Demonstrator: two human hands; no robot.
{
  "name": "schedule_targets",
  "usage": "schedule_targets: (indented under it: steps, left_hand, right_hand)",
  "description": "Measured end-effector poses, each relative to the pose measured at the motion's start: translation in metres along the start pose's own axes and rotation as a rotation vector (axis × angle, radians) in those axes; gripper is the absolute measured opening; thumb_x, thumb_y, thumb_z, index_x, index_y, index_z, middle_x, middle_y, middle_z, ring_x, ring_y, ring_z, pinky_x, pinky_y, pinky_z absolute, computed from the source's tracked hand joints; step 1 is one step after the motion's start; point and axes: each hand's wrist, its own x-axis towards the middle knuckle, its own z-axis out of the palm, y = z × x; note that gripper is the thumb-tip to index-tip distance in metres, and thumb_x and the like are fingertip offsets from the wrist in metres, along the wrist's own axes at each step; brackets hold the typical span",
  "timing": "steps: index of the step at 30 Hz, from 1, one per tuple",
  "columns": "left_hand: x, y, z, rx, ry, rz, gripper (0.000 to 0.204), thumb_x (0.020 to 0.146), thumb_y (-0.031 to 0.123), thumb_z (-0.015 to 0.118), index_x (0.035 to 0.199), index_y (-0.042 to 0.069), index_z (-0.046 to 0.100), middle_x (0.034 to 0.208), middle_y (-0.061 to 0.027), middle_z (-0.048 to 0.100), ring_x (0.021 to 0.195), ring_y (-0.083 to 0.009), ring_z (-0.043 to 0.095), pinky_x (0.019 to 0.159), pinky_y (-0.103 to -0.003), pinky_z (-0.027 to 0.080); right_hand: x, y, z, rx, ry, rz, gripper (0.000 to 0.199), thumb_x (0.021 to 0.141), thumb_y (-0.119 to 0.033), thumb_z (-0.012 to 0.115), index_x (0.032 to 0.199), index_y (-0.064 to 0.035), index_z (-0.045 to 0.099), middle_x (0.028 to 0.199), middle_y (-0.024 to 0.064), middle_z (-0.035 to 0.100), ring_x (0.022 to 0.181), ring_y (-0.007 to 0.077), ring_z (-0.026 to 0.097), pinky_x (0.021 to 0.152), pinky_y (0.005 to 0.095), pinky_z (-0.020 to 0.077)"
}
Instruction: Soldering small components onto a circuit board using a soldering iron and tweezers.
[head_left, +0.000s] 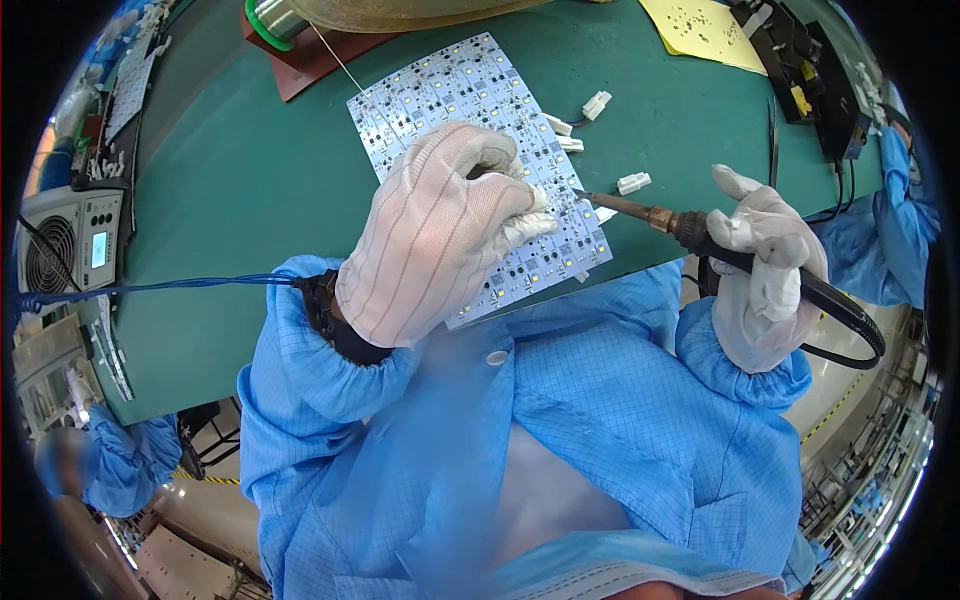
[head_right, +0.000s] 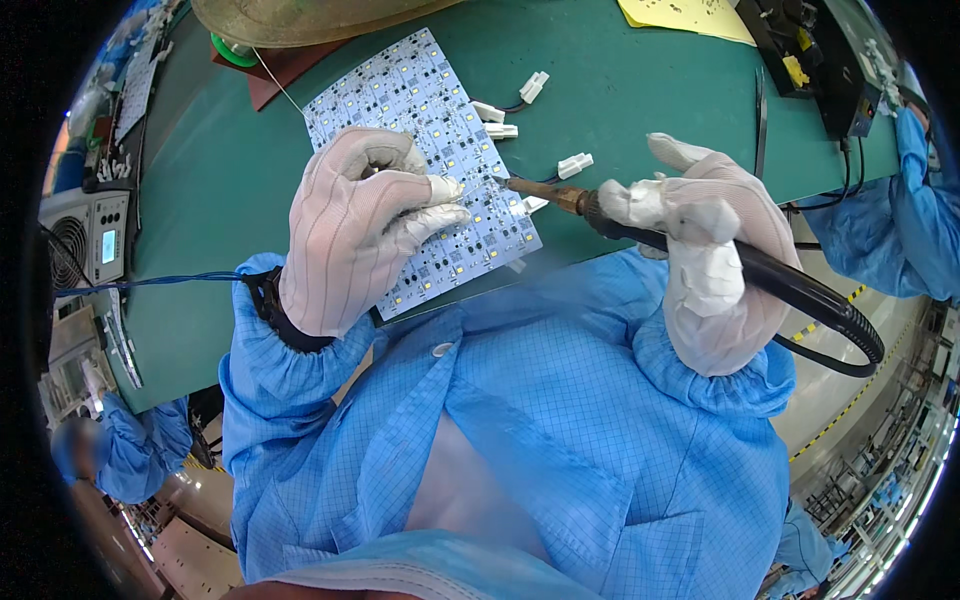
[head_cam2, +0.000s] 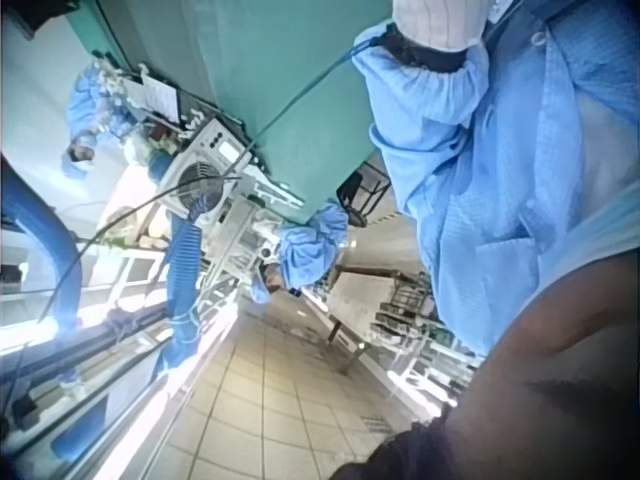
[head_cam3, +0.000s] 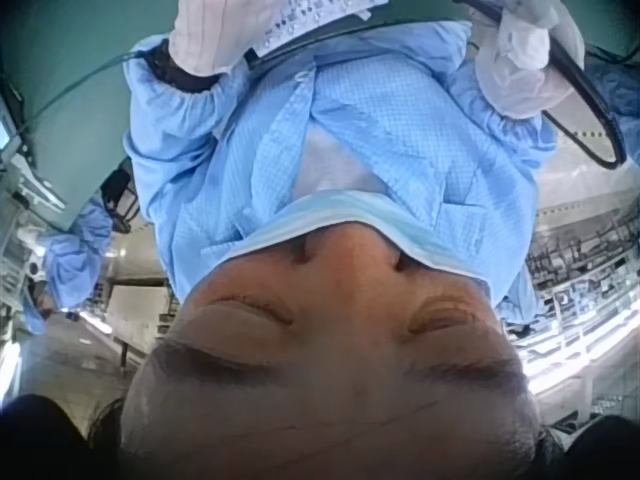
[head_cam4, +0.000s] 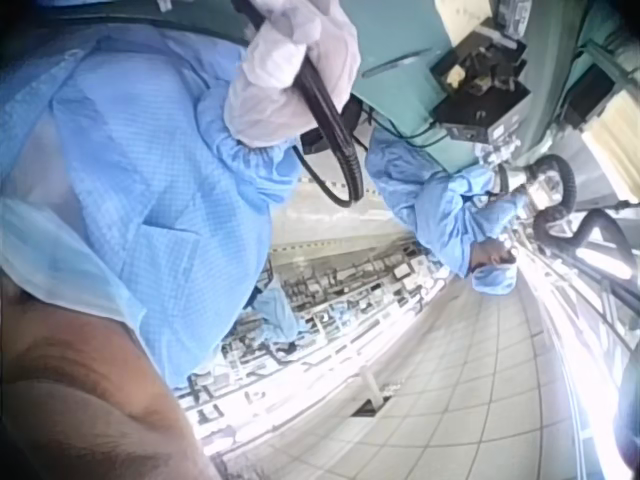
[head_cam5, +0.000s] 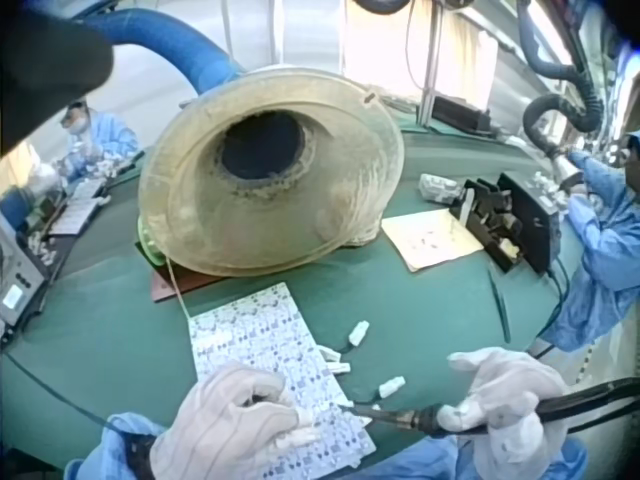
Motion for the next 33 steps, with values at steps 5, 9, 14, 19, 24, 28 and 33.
schedule_targets:
  steps: [5, 9, 14, 19, 24, 28, 33]
  left_hand:
    - [-0.001, -0.001, 0.000, 0.002, 0.005, 0.008, 0.027, 0.064, 0.022, 0.083, 0.086, 0.011, 0.071, 0.091, -0.0051, 0.059, 0.084, -0.0232, 0.059, 0.071, -0.034, 0.048]
    - [0.000, -0.002, 0.000, -0.014, 0.000, 0.026, 0.028, 0.065, 0.022, 0.082, 0.088, 0.011, 0.071, 0.092, -0.0055, 0.059, 0.084, -0.0235, 0.059, 0.071, -0.035, 0.048]
    - [0.001, -0.001, -0.001, -0.026, -0.021, 0.038, 0.026, 0.066, 0.022, 0.081, 0.088, 0.011, 0.070, 0.092, -0.0055, 0.059, 0.085, -0.0239, 0.059, 0.072, -0.036, 0.048]
    - [-0.001, -0.002, -0.001, -0.010, -0.019, 0.019, 0.026, 0.067, 0.023, 0.081, 0.087, 0.012, 0.069, 0.092, -0.0053, 0.059, 0.087, -0.0244, 0.059, 0.075, -0.037, 0.048]
    - [-0.004, -0.004, 0.003, 0.008, -0.013, 0.032, 0.027, 0.068, 0.025, 0.081, 0.088, 0.012, 0.068, 0.094, -0.0051, 0.060, 0.090, -0.0248, 0.059, 0.077, -0.038, 0.048]
    - [-0.002, -0.003, 0.000, -0.003, -0.046, 0.026, 0.028, 0.067, 0.025, 0.082, 0.089, 0.012, 0.068, 0.094, -0.0051, 0.060, 0.089, -0.0251, 0.059, 0.076, -0.038, 0.048]
    - [0.001, -0.004, -0.003, 0.004, -0.015, 0.019, 0.025, 0.067, 0.023, 0.082, 0.086, 0.011, 0.070, 0.092, -0.0059, 0.061, 0.086, -0.0245, 0.060, 0.073, -0.037, 0.049]
  right_hand:
    - [-0.002, 0.000, -0.002, -0.021, 0.009, 0.036, 0.040, 0.101, -0.036, 0.048, 0.094, -0.0039, 0.070, 0.084, 0.0065, 0.070, 0.077, 0.0201, 0.058, 0.098, 0.0609, 0.0439]
    - [-0.004, 0.001, -0.004, -0.049, 0.003, 0.035, 0.043, 0.101, -0.039, 0.048, 0.090, -0.0032, 0.069, 0.083, 0.0078, 0.069, 0.076, 0.0204, 0.059, 0.098, 0.0591, 0.0446]
    - [-0.003, -0.004, 0.000, -0.046, -0.004, 0.091, 0.044, 0.101, -0.040, 0.049, 0.090, -0.0017, 0.069, 0.086, 0.0094, 0.071, 0.078, 0.0215, 0.061, 0.096, 0.0568, 0.0455]
    - [0.001, -0.004, 0.005, -0.051, -0.004, 0.100, 0.044, 0.101, -0.039, 0.049, 0.088, -0.0018, 0.069, 0.082, 0.0097, 0.071, 0.078, 0.0214, 0.062, 0.096, 0.0565, 0.0451]
    - [0.001, -0.006, 0.005, -0.077, -0.028, 0.080, 0.041, 0.100, -0.036, 0.050, 0.087, -0.0023, 0.068, 0.081, 0.0089, 0.070, 0.074, 0.0208, 0.060, 0.096, 0.0578, 0.0451]
    - [0.002, -0.005, 0.003, -0.109, -0.055, 0.032, 0.037, 0.100, -0.032, 0.051, 0.087, -0.0025, 0.068, 0.080, 0.0088, 0.069, 0.070, 0.0189, 0.057, 0.093, 0.0598, 0.0462]
    - [0.006, -0.003, 0.001, -0.090, -0.071, -0.029, 0.035, 0.100, -0.031, 0.050, 0.089, -0.0039, 0.069, 0.080, 0.0072, 0.067, 0.070, 0.0177, 0.055, 0.094, 0.0613, 0.0455]
